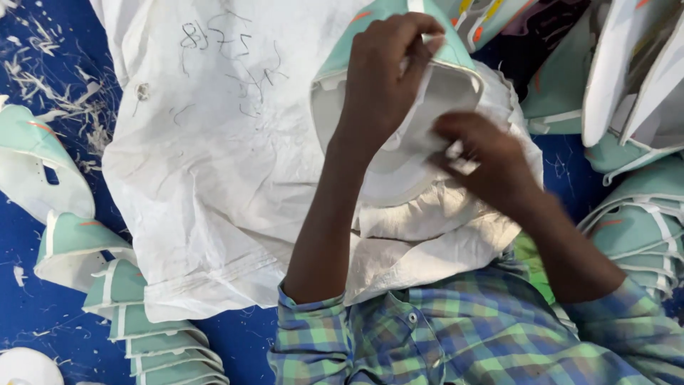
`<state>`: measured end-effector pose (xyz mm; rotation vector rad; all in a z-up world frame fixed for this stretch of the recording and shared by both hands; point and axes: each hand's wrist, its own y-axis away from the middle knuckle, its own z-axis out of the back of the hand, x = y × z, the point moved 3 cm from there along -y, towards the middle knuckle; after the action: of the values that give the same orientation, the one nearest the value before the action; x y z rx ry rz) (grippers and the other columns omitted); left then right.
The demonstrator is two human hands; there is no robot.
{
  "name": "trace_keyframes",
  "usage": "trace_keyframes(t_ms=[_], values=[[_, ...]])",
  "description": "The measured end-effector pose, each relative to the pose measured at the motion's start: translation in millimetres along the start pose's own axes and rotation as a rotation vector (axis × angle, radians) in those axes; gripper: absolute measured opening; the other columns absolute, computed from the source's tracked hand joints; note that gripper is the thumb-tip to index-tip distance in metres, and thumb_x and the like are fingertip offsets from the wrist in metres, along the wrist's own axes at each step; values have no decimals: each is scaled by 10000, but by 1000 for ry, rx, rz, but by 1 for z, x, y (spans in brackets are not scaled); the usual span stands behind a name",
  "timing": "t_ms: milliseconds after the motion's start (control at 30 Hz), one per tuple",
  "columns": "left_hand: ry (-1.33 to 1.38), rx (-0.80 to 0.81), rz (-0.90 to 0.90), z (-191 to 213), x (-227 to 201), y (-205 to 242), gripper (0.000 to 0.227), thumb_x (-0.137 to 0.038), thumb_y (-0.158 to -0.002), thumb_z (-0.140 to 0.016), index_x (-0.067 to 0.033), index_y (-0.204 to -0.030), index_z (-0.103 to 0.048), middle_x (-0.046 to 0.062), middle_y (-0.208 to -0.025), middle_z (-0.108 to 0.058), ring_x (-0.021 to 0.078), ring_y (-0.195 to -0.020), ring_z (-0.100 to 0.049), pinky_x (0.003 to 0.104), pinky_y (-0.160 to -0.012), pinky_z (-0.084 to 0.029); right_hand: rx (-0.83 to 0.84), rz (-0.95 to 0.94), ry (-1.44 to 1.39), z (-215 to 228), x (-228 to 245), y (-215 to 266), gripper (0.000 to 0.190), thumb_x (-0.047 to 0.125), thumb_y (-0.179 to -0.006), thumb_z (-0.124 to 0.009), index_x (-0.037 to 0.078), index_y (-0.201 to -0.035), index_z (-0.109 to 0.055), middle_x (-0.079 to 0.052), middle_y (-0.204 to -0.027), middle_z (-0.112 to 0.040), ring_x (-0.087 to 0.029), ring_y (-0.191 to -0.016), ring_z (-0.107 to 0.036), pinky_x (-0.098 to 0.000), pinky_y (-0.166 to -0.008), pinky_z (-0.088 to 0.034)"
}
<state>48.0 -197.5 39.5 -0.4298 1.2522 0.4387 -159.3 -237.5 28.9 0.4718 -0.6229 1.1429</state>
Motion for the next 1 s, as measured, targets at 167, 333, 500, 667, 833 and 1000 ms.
trace_keyframes(t_ms=[167, 333, 500, 667, 833, 1000], values=[[-470, 53, -342, -10, -2, 10, 521, -241, -822, -869, -121, -1297, -694, 44, -945, -515, 230, -925, -518, 426, -889, -416, -328, -105, -51, 36, -56, -2, 480, 95, -942, -886, 4, -1328, -616, -147, -1228, -635, -175, -997, -665, -289, -814, -566], [-681, 73, -365, -20, 1, 12, 360, -269, -745, -911, -209, -1070, -768, 9, -1011, -516, 223, -993, -512, 421, -888, -419, -251, -305, -679, 4, -85, -9, 412, 99, -995, -799, 23, -1358, -621, -23, -1255, -668, -41, -1055, -643, -208, -882, -559], [-593, 71, -441, -8, -4, 22, 215, -206, -815, -888, -194, -987, -760, -28, -1043, -567, 208, -1001, -539, 401, -898, -436, -327, -383, -637, -3, -58, -8, 327, 63, -1009, -784, 21, -1307, -656, 2, -1159, -693, -17, -865, -601, -206, -738, -505], [-520, 81, -466, -7, -11, 29, 121, -134, -878, -847, -167, -933, -745, -42, -1013, -613, 196, -951, -570, 383, -867, -443, -353, -307, -526, -2, -58, -6, 291, 35, -1031, -796, 4, -1288, -664, -13, -1129, -683, -14, -861, -579, -205, -741, -498], [-373, 127, -354, -3, -6, 31, 75, -158, -874, -809, -155, -924, -754, -31, -907, -625, 192, -855, -579, 383, -834, -435, -360, -298, -464, -5, -61, -7, 293, 60, -998, -824, 16, -1247, -674, -33, -1161, -713, -32, -890, -639, -216, -764, -542], [-258, 147, -248, -1, 6, 27, 81, -182, -909, -785, -126, -926, -729, -19, -872, -643, 189, -840, -590, 380, -850, -439, -322, -208, -302, 14, -53, -14, 369, 111, -968, -844, 17, -1282, -673, -89, -1175, -705, -101, -924, -663, -247, -768, -556]])
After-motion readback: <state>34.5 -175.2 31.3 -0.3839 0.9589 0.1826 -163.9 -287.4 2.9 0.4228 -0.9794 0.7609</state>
